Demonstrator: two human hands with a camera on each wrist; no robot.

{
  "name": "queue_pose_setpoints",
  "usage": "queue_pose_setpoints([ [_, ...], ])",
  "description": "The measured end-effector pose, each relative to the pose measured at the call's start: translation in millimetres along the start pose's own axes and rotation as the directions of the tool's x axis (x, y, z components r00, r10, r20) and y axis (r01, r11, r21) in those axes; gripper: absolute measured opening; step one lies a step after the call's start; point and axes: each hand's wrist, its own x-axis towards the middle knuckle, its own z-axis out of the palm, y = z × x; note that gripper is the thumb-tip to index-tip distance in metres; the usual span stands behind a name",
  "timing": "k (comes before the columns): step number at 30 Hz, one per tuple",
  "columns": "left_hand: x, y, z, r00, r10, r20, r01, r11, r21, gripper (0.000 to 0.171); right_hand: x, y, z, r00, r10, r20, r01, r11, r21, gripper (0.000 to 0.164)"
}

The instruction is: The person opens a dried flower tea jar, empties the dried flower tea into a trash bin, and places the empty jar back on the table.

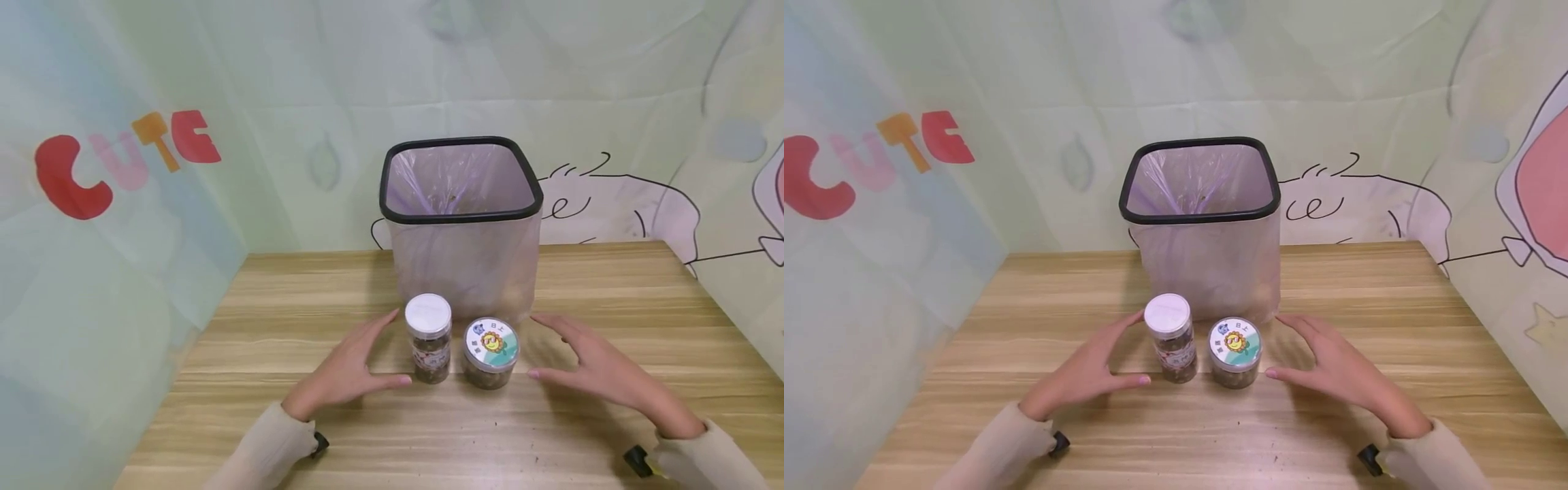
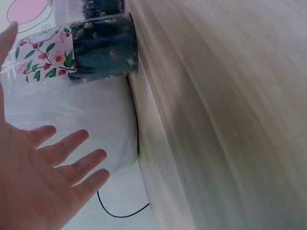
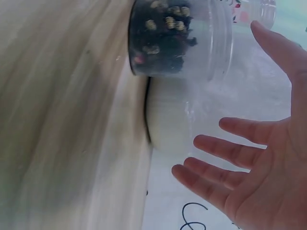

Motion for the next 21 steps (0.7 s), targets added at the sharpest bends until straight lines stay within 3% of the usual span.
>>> queue_pose_setpoints([
  [6,6.1,5.9,4.7,1.0,0.013,0.002,-0.012,0.975,-0.224,0.107,8.4,-9.4,-2.9,1.0,-0.009,-0.011,0.009,1.0,0.028,0.077],
  [12,15.0,13.4,11.0,0.998,0.059,-0.022,-0.063,0.914,-0.401,0.101,22.1,-28.3,-5.7,0.998,-0.042,-0.044,0.044,0.997,0.064,0.069],
  [16,20.5,18.2,15.6,0.998,0.057,-0.025,-0.062,0.875,-0.48,0.097,37.2,-44.5,-5.9,0.99,-0.123,-0.073,0.129,0.988,0.089,0.064],
  [21,24.0,20.3,21.5,0.998,0.053,-0.016,-0.053,0.855,-0.516,0.095,55.6,-66.9,-1.8,0.979,-0.19,-0.071,0.198,0.971,0.134,0.067],
])
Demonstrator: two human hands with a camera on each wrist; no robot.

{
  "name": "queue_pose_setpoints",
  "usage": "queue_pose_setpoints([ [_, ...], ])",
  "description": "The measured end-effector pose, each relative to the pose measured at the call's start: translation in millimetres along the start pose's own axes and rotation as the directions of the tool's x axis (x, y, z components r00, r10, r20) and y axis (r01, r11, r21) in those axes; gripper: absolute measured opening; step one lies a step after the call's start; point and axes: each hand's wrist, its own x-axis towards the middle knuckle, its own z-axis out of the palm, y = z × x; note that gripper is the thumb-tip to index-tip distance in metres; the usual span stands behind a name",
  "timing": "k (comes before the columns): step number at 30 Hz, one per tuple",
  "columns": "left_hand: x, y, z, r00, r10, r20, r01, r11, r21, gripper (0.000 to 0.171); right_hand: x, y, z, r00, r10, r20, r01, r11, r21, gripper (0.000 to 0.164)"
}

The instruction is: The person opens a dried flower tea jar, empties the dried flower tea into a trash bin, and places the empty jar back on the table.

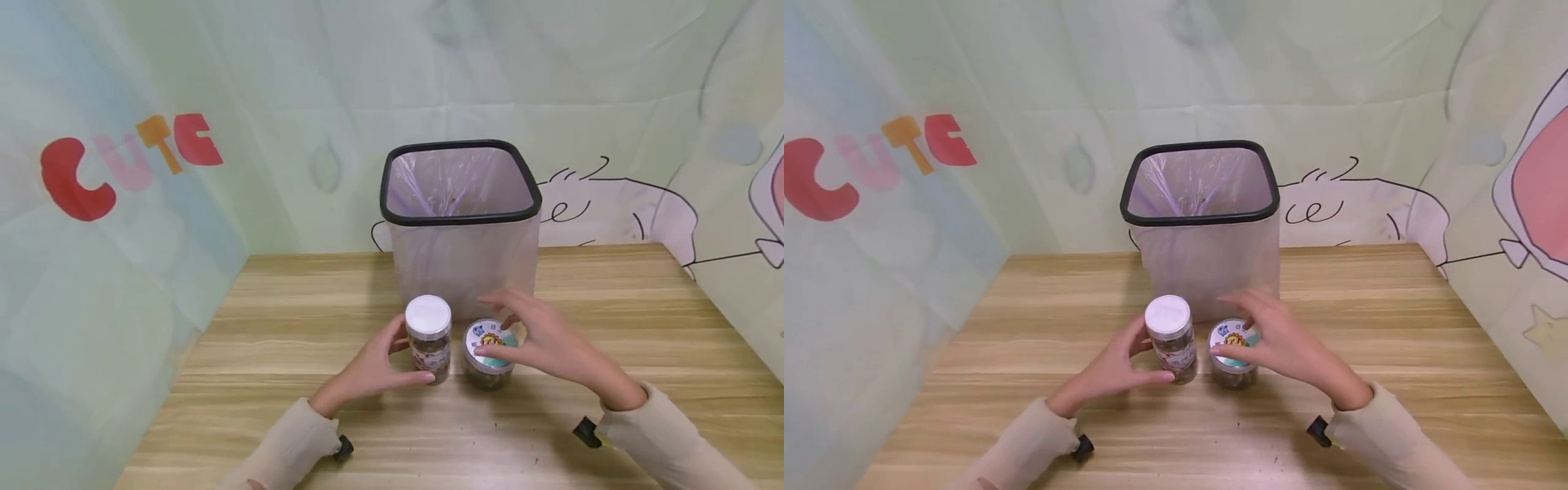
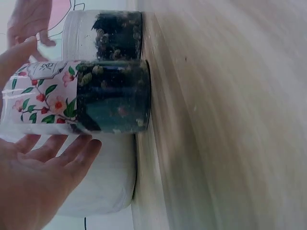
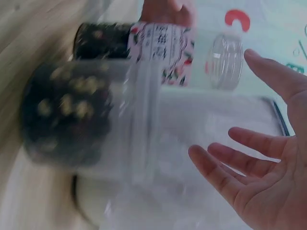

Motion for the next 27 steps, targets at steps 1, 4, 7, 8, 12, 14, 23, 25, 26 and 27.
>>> queue_pose_setpoints([
  [1,0.6,-0.4,0.8,1.0,0.002,0.001,-0.002,1.0,-0.004,0.094,4.1,-3.6,1.5,1.0,-0.003,0.002,0.003,1.0,0.002,0.069],
  [4,2.1,-2.4,2.6,1.0,0.002,-0.001,-0.002,1.0,-0.004,0.091,15.5,-12.8,6.0,1.0,-0.021,-0.006,0.021,1.0,0.009,0.075],
  [7,3.8,-3.2,4.0,1.0,-0.003,-0.006,0.003,1.0,-0.012,0.084,25.5,-19.8,10.1,0.998,-0.056,-0.014,0.056,0.997,0.05,0.08],
  [8,4.2,-3.5,4.5,1.0,-0.006,-0.01,0.006,1.0,-0.018,0.082,28.0,-21.2,11.8,0.997,-0.071,-0.018,0.072,0.995,0.065,0.08],
  [12,4.8,-5.4,6.1,1.0,-0.005,-0.018,0.004,0.998,-0.059,0.077,35.2,-24.5,18.6,0.993,-0.119,-0.025,0.121,0.989,0.089,0.08],
  [14,4.9,-6.5,6.4,1.0,-0.008,-0.019,0.007,0.997,-0.073,0.077,37.4,-25.7,21.1,0.991,-0.131,-0.027,0.133,0.988,0.075,0.079],
  [23,5.8,-4.2,5.4,1.0,-0.007,-0.009,0.006,0.997,-0.074,0.076,45.6,-29.8,27.9,0.987,-0.158,-0.025,0.16,0.983,0.09,0.073],
  [25,5.4,-3.4,5.2,1.0,-0.007,-0.007,0.006,0.997,-0.075,0.075,46.4,-29.9,29.7,0.985,-0.167,-0.028,0.169,0.981,0.094,0.071],
  [26,5.3,-3.2,5.2,1.0,-0.008,-0.007,0.007,0.997,-0.076,0.075,46.8,-30.2,30.5,0.985,-0.171,-0.029,0.173,0.98,0.096,0.069],
  [27,5.3,-3.2,5.2,1.0,-0.009,-0.006,0.008,0.997,-0.078,0.076,47.0,-30.3,31.3,0.985,-0.173,-0.031,0.175,0.979,0.1,0.067],
])
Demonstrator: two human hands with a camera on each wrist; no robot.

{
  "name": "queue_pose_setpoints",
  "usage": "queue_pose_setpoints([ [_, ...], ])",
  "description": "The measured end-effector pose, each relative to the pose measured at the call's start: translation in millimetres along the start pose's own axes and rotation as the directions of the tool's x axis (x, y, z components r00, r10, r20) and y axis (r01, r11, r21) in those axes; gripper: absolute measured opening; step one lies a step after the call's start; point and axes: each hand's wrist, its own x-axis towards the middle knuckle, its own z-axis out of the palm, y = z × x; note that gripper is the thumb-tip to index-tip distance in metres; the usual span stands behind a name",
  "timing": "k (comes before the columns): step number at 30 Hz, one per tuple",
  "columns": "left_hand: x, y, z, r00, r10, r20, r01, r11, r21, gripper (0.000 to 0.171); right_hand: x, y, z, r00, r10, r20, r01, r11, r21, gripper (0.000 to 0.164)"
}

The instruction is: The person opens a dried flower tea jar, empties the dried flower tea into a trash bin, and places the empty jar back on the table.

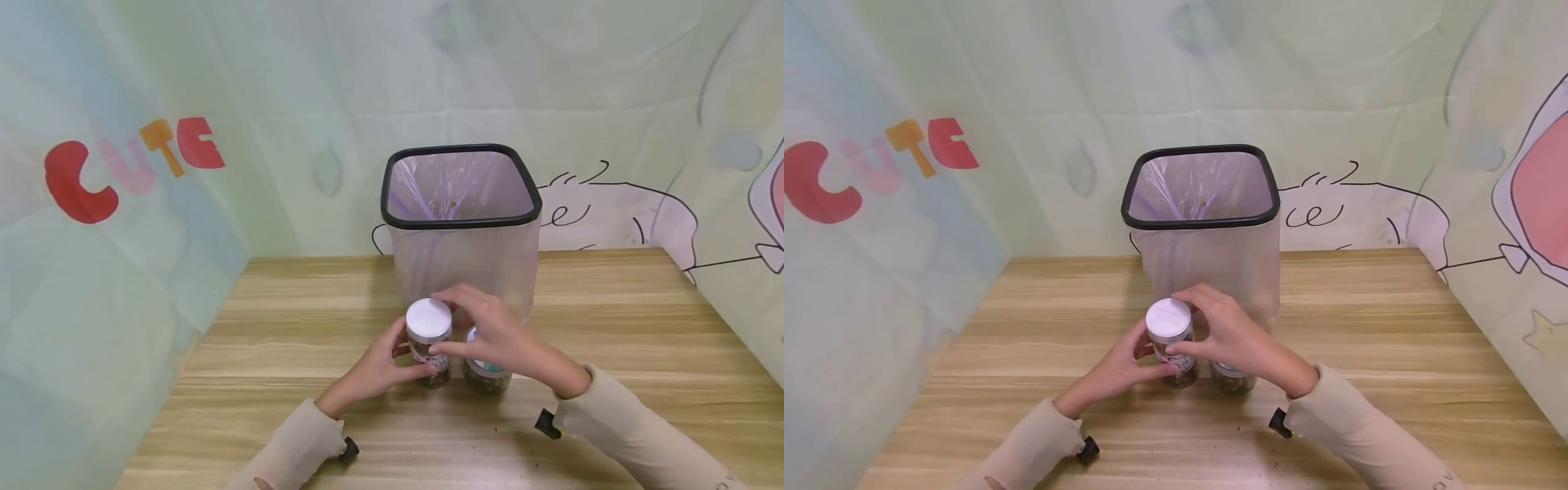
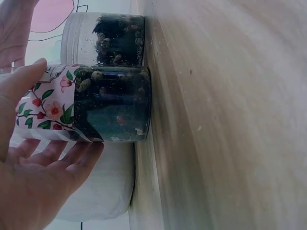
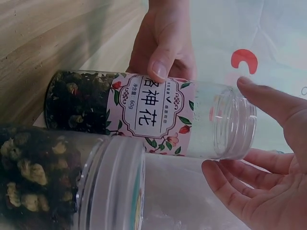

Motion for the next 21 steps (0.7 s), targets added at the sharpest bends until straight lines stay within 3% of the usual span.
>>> queue_pose_setpoints([
  [10,1.1,0.5,0.3,1.0,0.005,0.005,-0.005,1.0,-0.007,0.076,6.0,-4.3,7.0,1.0,0.019,-0.023,-0.021,0.998,-0.062,0.063],
  [21,2.2,2.8,-0.6,0.999,0.046,0.026,-0.046,0.999,0.017,0.076,6.5,-8.0,6.2,0.998,0.041,-0.056,-0.043,0.998,-0.034,0.059],
])
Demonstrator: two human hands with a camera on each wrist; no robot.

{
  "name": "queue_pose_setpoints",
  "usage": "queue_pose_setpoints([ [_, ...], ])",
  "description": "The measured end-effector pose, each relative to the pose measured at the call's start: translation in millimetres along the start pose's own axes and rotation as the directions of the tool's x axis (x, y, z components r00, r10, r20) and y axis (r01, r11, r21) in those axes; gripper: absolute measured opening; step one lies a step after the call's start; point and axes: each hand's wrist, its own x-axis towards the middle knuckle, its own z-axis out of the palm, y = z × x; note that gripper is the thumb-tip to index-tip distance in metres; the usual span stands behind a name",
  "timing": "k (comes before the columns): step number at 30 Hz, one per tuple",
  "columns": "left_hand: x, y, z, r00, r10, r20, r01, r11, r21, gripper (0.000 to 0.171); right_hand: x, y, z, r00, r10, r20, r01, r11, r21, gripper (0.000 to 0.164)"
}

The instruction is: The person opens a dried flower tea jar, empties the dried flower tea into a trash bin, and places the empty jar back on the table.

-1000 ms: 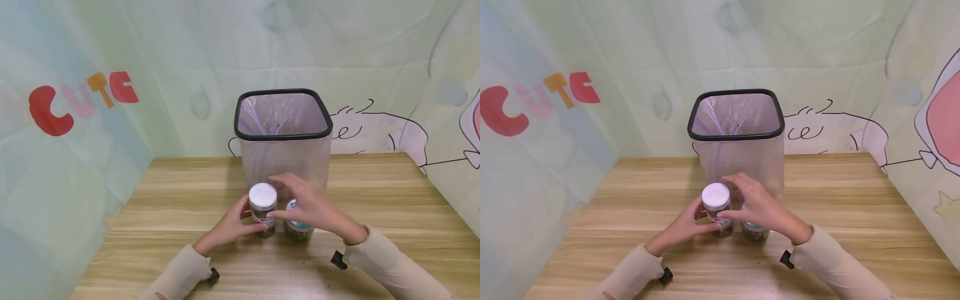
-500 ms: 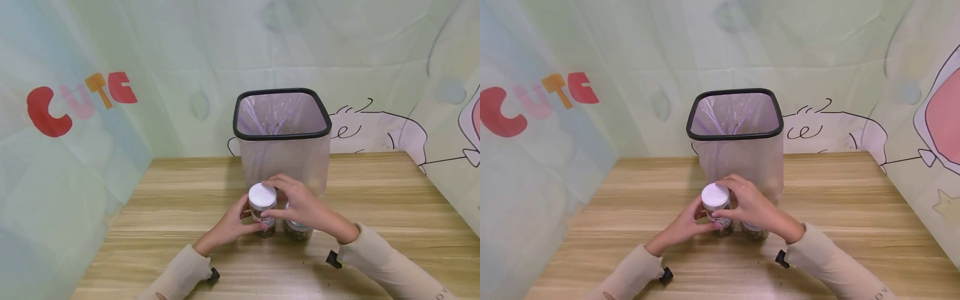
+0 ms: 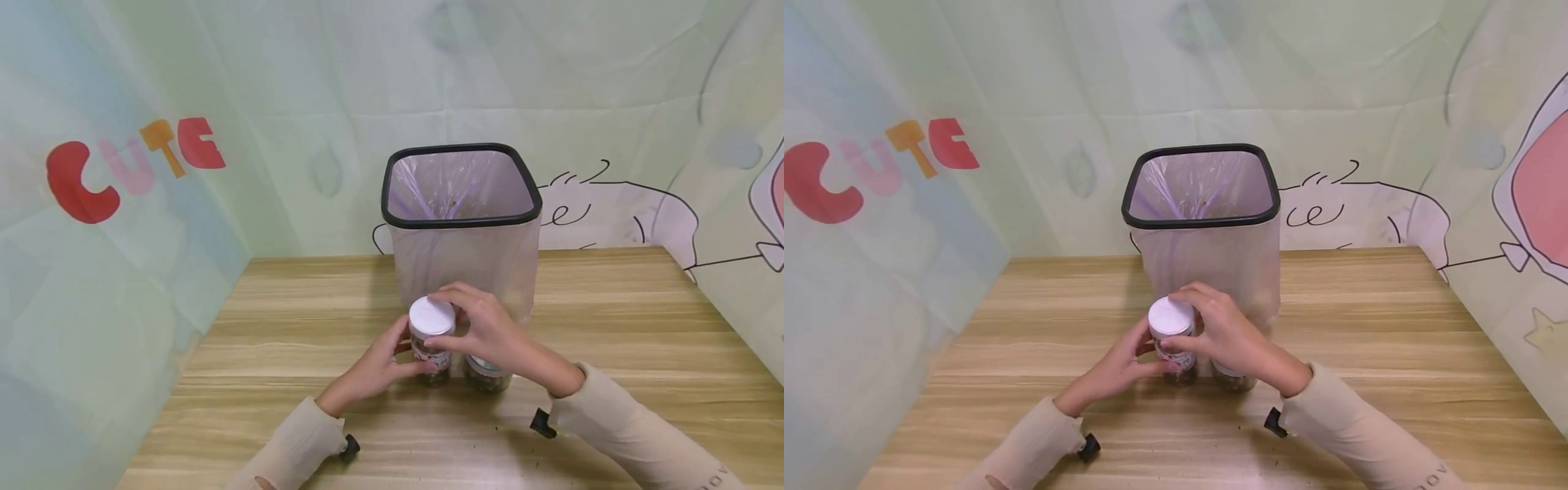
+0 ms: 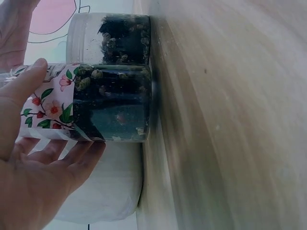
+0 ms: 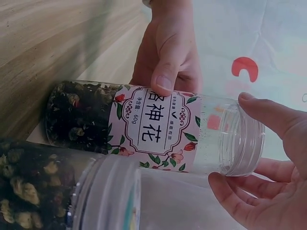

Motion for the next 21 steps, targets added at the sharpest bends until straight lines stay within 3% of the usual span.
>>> queue_pose_setpoints([
  [9,0.6,7.9,-4.3,0.998,0.027,0.051,-0.03,0.998,0.061,0.074,-3.0,-6.0,-10.9,0.999,0.036,0.028,-0.038,0.997,0.061,0.062],
  [21,0.4,14.8,-7.9,0.995,0.039,0.096,-0.048,0.995,0.088,0.071,-7.3,-6.9,-25.3,0.989,0.013,0.149,-0.029,0.993,0.111,0.062],
])
